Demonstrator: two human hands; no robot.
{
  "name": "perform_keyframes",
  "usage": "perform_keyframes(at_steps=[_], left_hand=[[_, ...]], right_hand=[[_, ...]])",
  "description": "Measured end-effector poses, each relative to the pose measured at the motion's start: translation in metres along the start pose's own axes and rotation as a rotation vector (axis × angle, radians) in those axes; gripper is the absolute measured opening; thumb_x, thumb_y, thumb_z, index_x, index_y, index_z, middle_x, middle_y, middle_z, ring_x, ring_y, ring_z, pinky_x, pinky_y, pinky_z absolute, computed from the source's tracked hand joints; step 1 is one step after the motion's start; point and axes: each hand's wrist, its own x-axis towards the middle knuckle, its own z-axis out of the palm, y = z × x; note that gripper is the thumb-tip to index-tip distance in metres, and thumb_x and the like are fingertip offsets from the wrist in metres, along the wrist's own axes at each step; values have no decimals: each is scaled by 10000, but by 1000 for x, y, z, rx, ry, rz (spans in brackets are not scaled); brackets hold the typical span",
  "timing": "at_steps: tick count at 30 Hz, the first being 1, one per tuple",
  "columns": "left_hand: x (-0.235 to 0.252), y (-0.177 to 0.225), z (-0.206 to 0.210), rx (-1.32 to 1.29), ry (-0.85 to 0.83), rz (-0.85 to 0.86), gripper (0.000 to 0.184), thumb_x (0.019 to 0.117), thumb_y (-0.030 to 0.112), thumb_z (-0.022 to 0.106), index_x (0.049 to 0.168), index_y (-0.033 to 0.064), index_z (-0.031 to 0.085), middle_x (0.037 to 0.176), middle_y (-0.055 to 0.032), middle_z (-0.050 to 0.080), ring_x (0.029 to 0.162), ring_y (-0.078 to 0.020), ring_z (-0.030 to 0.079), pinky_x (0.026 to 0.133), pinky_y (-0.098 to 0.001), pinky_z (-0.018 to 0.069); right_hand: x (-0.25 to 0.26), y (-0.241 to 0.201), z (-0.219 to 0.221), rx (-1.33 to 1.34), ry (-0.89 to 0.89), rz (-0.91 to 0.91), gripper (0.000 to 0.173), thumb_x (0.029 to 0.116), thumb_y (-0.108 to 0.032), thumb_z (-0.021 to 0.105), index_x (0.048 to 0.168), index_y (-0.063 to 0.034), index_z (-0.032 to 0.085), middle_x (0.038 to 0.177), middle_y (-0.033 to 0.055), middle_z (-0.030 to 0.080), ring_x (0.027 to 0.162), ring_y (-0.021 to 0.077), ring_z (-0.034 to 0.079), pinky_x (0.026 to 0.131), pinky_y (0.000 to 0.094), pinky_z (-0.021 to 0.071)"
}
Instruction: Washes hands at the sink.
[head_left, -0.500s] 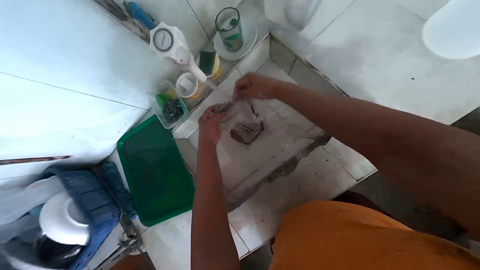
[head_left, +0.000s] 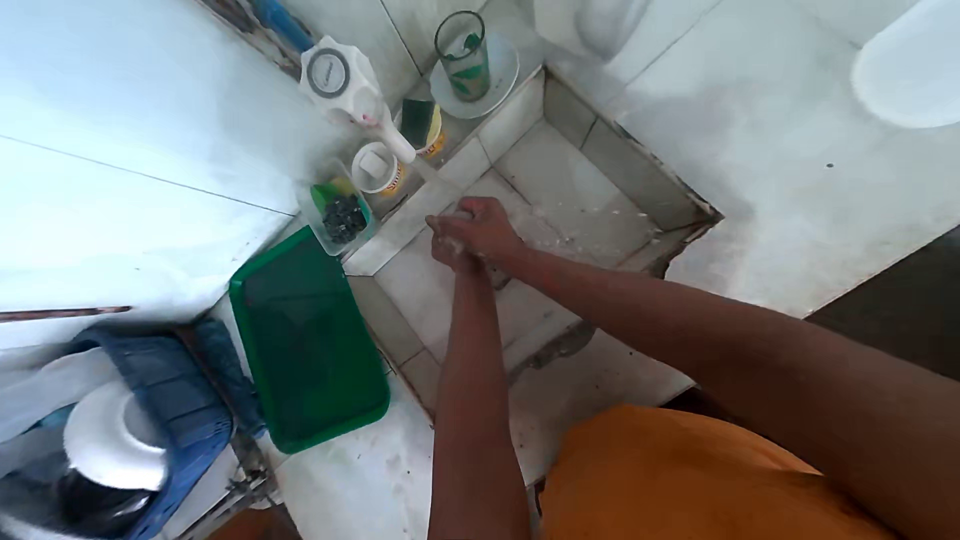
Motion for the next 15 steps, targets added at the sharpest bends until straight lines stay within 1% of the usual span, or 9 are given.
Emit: perform_keyframes(at_steps=[2,3,4,6,8,11,12,13,15], left_hand=[[-22,27,3,204,-93,-61,546,1128,395,273,1350,-5,571,1204,-188,647,1084,-243,623,971,-446,494],[-33,37,7,136,-73,-112,556,1117,450,300,1250,5,604,1088,-160,642,970,-225,618,878,-431,520],[-37,41,6,60,-73,-147,556,1109,474,320,1144,10,624,961,-130,624,852,-200,607,782,-405,531],[-30,35,-2,-59,-111,-109,534,1114,445,314,990,22,614,798,-59,585,717,-126,589,690,-320,532],[-25,29,-3,-83,-72,-62,567,1119,436,302,902,9,606,727,-50,556,663,-123,567,656,-314,515],[-48,38,-4,-13,-70,-126,614,1114,465,291,1009,-36,630,816,-129,587,734,-213,578,716,-425,523],[-52,40,-5,-36,-66,-153,594,1110,476,301,977,-9,617,773,-96,569,690,-185,567,676,-397,522],[-49,39,-6,-82,-63,-146,559,1108,474,314,915,32,596,709,-46,554,633,-135,570,626,-344,530],[-42,39,-12,-137,-90,-104,534,1117,430,318,880,36,588,695,-27,546,630,-108,565,624,-305,518]], right_hand=[[12,8,-7,-127,94,33,316,1004,-265,646,976,49,665,870,175,654,808,272,636,772,488,525],[17,12,-13,-160,114,39,324,1023,-266,610,981,50,662,874,182,656,822,286,645,786,504,527],[16,13,-15,-168,121,23,317,1034,-256,581,912,33,630,810,144,610,764,252,607,735,474,508],[0,8,-9,-164,81,-63,332,1038,-225,553,807,10,588,702,84,540,654,190,548,642,412,483],[-7,7,-4,-177,63,-157,331,1027,-196,537,759,-3,561,654,54,492,602,151,494,593,363,435],[9,10,-17,-253,50,-112,292,1043,-154,524,949,77,674,830,177,652,771,247,626,743,453,514],[9,7,-16,-264,48,-99,292,1044,-156,523,968,76,683,850,180,658,792,256,631,759,459,514],[4,4,-12,-272,60,-127,289,1032,-158,522,890,60,646,777,148,609,724,236,592,694,441,486],[-11,-1,-2,-244,55,-188,343,1025,-194,552,771,32,591,677,105,542,629,211,542,613,420,461]])
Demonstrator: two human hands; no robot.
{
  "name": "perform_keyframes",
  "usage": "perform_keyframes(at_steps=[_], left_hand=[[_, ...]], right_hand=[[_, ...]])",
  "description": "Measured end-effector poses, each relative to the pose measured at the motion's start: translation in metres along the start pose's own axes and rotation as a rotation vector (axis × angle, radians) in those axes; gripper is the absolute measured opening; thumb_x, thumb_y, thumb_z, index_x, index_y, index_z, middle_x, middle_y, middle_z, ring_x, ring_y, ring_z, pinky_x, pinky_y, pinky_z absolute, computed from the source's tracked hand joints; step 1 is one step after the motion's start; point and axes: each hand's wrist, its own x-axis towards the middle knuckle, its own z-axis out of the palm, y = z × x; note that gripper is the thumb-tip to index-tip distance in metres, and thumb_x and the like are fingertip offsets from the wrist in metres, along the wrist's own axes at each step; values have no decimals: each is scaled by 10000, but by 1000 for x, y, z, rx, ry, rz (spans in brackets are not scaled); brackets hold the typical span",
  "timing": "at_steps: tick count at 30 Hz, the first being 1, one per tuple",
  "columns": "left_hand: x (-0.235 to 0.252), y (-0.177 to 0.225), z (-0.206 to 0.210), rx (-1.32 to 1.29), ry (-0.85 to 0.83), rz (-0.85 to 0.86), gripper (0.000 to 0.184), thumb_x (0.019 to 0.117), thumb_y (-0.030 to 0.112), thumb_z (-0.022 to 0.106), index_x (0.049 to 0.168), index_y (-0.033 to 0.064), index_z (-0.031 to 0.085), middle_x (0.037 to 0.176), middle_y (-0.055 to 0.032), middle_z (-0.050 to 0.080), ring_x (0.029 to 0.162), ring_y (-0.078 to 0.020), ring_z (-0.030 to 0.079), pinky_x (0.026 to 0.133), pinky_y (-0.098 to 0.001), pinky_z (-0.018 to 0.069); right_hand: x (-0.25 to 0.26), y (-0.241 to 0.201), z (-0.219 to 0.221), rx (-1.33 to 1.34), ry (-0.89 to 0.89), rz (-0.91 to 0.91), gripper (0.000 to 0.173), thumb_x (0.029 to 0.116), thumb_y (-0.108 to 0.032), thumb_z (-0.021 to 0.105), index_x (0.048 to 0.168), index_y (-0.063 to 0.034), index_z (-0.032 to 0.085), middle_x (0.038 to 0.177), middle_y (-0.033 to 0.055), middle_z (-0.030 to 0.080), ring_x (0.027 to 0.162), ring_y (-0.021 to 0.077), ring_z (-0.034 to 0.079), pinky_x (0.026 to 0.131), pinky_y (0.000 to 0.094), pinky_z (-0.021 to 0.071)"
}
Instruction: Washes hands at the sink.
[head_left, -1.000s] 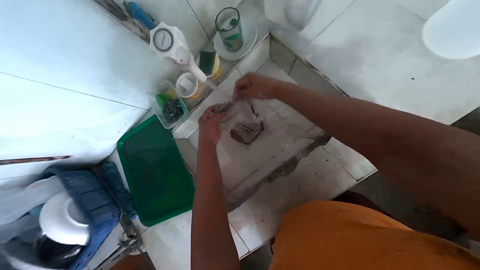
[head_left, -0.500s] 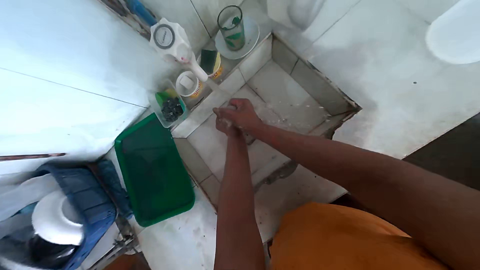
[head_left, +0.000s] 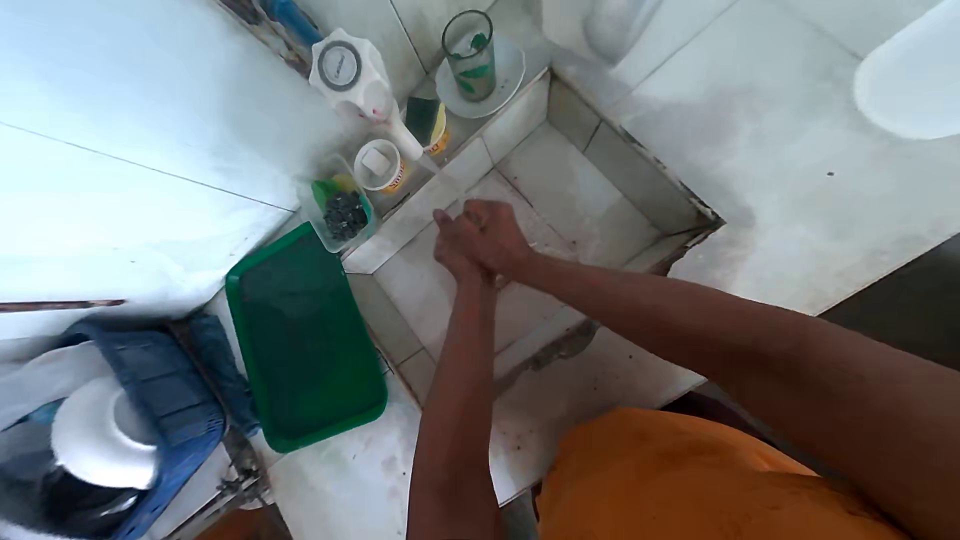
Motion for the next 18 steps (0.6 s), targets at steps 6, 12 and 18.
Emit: perform_keyframes(at_steps=[6,12,18], left_hand=[[18,15,-15,51,-374,74,409,1074,415,481,962,58,648,731,15,600,656,-74,599,645,-289,547],[44,8,-50,545,-721,239,439,939,72,691,1305,-74,499,1116,-169,650,963,-174,656,873,-363,564],[53,12,-52,407,-660,415,178,972,12,548,1118,-73,603,961,-65,647,837,-55,617,793,-256,539]], right_hand=[[48,31,-44,-24,-371,91,376,1100,-296,460,1163,45,605,1014,179,648,888,240,628,824,449,521],[60,-15,-76,-64,-377,-101,257,1039,-143,575,865,44,607,756,65,530,673,117,510,663,310,467],[58,-17,-67,-408,-734,-154,333,939,-144,747,1179,67,653,1037,224,670,957,338,639,895,527,500]])
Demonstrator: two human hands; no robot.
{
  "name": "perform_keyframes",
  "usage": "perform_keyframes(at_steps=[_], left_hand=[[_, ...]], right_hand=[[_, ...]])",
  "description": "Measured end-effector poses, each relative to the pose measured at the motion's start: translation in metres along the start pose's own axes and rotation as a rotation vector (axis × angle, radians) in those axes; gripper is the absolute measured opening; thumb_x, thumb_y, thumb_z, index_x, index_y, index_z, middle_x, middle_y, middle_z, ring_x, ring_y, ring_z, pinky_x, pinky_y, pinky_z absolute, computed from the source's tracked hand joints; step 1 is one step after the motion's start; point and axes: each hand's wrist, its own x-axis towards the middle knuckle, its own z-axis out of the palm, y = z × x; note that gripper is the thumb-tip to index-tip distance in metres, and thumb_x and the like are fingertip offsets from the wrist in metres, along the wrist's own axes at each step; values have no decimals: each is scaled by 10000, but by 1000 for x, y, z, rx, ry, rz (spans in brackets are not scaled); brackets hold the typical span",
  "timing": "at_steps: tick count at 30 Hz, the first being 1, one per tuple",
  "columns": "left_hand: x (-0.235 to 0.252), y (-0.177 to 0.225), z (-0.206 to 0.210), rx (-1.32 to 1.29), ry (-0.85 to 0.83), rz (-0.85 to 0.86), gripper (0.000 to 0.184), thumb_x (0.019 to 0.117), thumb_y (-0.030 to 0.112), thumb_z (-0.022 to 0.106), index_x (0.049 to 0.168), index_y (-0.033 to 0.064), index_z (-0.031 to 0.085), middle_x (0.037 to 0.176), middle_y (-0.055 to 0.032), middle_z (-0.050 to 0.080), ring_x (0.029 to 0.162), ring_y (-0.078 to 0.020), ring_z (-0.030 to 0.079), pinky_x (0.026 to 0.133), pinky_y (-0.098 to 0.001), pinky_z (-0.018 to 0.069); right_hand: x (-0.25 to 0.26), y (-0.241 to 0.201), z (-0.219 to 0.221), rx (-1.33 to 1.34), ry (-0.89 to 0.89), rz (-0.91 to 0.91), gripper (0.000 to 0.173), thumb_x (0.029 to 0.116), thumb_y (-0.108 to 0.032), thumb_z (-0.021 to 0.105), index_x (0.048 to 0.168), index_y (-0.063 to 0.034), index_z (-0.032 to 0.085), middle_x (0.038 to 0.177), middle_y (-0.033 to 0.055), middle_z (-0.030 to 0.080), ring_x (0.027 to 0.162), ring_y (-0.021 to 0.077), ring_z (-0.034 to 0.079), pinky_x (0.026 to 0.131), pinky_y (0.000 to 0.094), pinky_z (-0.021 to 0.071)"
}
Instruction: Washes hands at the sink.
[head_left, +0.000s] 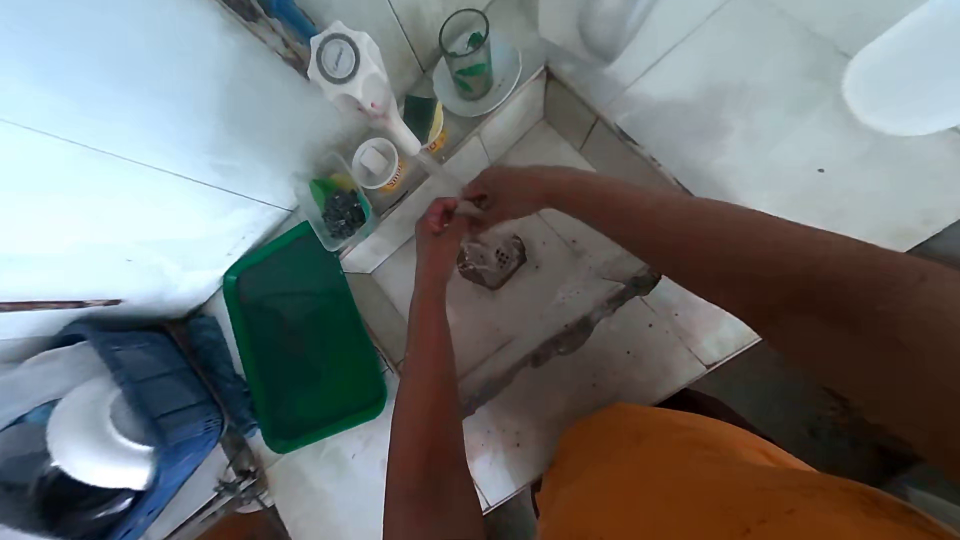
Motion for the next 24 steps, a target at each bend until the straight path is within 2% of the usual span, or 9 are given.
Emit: perform_keyframes(at_steps=[5,8,9,11,13,16,18,21,24], left_hand=[[-3,-14,3,-230,118,-61,128,925,-9,516,1007,-4,615,858,11,621,810,-39,603,799,-253,527],[6,-16,33,-674,323,-199,247,1067,224,331,1099,79,529,948,-14,609,886,-116,618,816,-338,540],[11,-17,46,-658,418,-245,355,1111,320,327,1130,65,573,947,-29,652,876,-108,652,794,-318,566],[4,-12,65,-258,488,-339,392,1131,228,327,1255,-37,588,1118,-137,656,1002,-136,626,900,-294,517],[-6,10,70,-88,343,-418,395,1126,156,327,1426,-49,482,1353,-207,576,1181,-206,568,1030,-352,454],[0,20,77,-299,462,-401,439,1125,341,322,1167,11,609,968,-103,624,829,-150,608,749,-353,539],[1,11,68,-330,489,-345,482,1134,330,286,1270,-37,569,1100,-122,632,956,-113,602,882,-300,517],[-6,18,75,-393,535,-352,456,1131,318,314,1296,-23,568,1111,-118,638,972,-120,614,883,-318,530],[-9,27,83,-502,564,-466,538,1108,463,317,1027,38,637,873,-86,645,809,-174,636,749,-404,552]], right_hand=[[-9,14,-6,468,353,33,96,968,-79,640,980,14,659,848,44,625,737,67,581,716,263,517],[-5,6,31,636,593,145,200,968,-98,650,1117,32,686,911,101,659,758,122,604,722,315,536],[-2,-5,50,640,669,134,180,963,-112,663,1045,48,666,876,105,639,736,124,587,703,315,528],[6,-18,80,567,798,110,258,964,-209,689,872,15,601,746,60,567,652,108,538,630,305,476],[11,-6,82,413,830,161,310,985,-234,675,970,75,657,824,172,660,753,234,644,722,422,539],[11,-2,70,389,765,320,371,1033,-279,602,1111,77,671,983,233,696,928,332,690,861,514,549],[3,-23,78,369,702,271,358,1031,-251,592,1104,87,683,965,248,702,928,357,693,856,532,544],[2,-11,79,415,698,181,272,1019,-178,594,1012,82,673,894,206,682,849,288,670,800,484,545],[6,3,83,376,820,140,328,1031,-236,557,802,-3,590,691,56,543,638,143,545,618,349,473]])
